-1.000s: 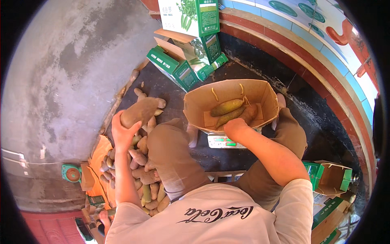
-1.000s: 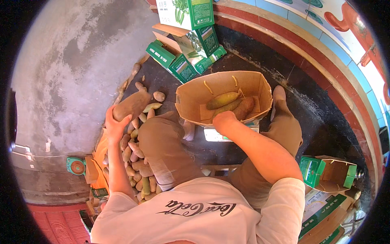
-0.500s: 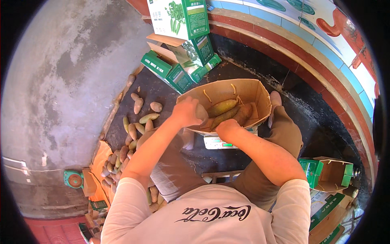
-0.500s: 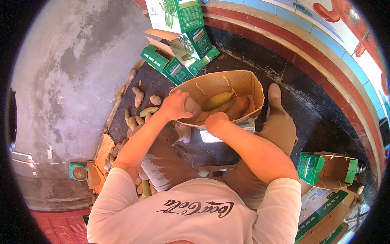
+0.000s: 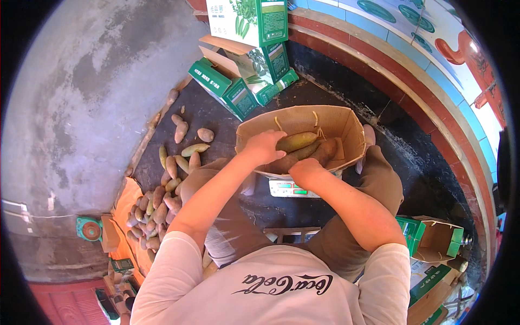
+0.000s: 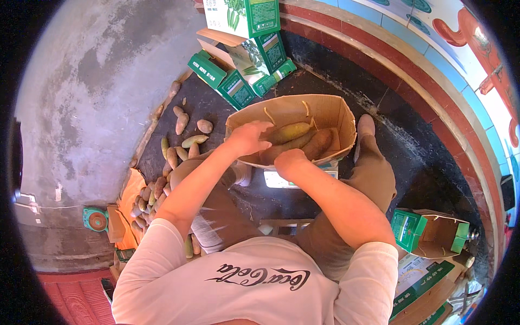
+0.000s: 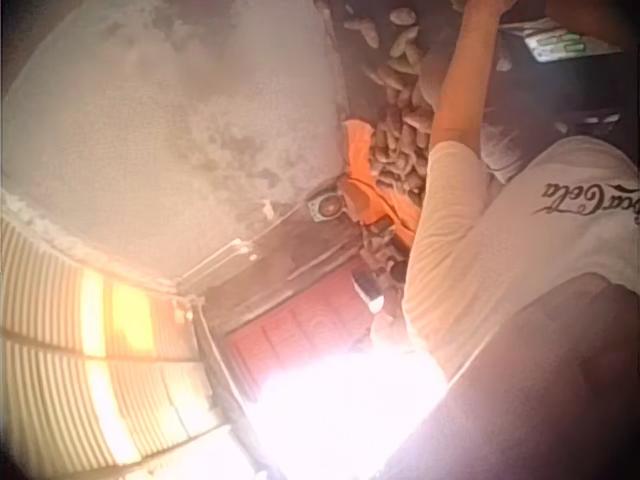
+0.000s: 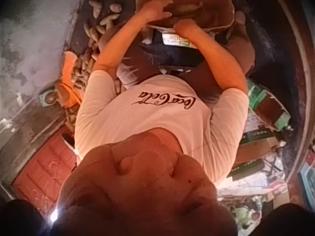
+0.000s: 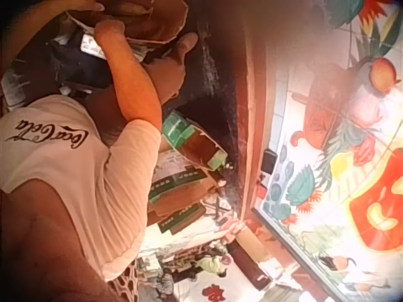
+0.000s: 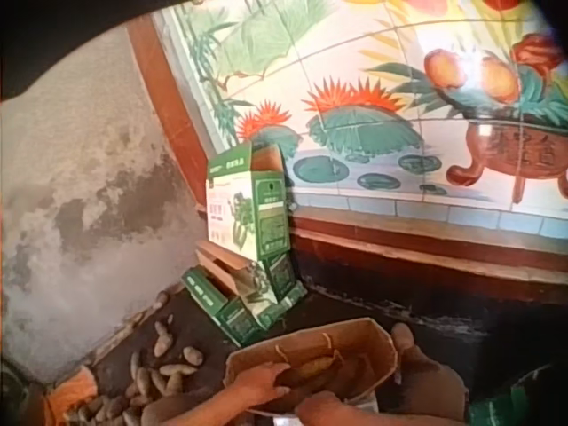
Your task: The person sets up cardboard boxes and bags on a digital scale, then selects root vegetables from a pile on the floor and packs them into the containers by hand.
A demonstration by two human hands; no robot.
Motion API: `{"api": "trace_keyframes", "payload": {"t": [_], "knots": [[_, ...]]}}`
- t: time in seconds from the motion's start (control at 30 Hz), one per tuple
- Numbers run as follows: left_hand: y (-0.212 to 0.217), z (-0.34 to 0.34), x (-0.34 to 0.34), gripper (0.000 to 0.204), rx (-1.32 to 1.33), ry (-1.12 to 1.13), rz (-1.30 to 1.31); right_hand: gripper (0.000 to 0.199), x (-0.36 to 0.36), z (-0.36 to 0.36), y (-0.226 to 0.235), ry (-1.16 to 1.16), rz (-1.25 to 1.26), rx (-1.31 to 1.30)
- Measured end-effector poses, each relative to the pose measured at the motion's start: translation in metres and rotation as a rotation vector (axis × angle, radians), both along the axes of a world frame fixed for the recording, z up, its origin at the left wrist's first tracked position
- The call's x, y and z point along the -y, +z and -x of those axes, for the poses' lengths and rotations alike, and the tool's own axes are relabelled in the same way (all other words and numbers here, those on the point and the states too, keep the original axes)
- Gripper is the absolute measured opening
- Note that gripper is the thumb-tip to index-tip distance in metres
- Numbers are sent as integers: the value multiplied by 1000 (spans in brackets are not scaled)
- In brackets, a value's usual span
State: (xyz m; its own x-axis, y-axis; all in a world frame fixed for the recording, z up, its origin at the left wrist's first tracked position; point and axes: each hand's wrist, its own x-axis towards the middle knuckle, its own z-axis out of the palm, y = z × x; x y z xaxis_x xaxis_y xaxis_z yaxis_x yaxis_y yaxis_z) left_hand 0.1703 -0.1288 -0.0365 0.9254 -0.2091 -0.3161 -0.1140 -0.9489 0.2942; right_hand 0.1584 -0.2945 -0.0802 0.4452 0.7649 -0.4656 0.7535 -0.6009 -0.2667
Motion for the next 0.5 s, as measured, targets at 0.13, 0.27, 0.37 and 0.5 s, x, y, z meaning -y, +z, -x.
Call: {"api": "trace_keyframes", "payload": {"t": [0.13,0.27,0.37,0.5], "knots": [[58,25,-22,40,224,131,406,23,-1,1,10,-2,2,13],[98,57,-65,24,481,447,607,24,7,0,0,-13,-16,14],[82,86,-123,20,652,577,611,24,6,1,5,-30,-24,-1],[4,139,-181,15,703,783,346,24,3,1,11,-20,12,2]]}}
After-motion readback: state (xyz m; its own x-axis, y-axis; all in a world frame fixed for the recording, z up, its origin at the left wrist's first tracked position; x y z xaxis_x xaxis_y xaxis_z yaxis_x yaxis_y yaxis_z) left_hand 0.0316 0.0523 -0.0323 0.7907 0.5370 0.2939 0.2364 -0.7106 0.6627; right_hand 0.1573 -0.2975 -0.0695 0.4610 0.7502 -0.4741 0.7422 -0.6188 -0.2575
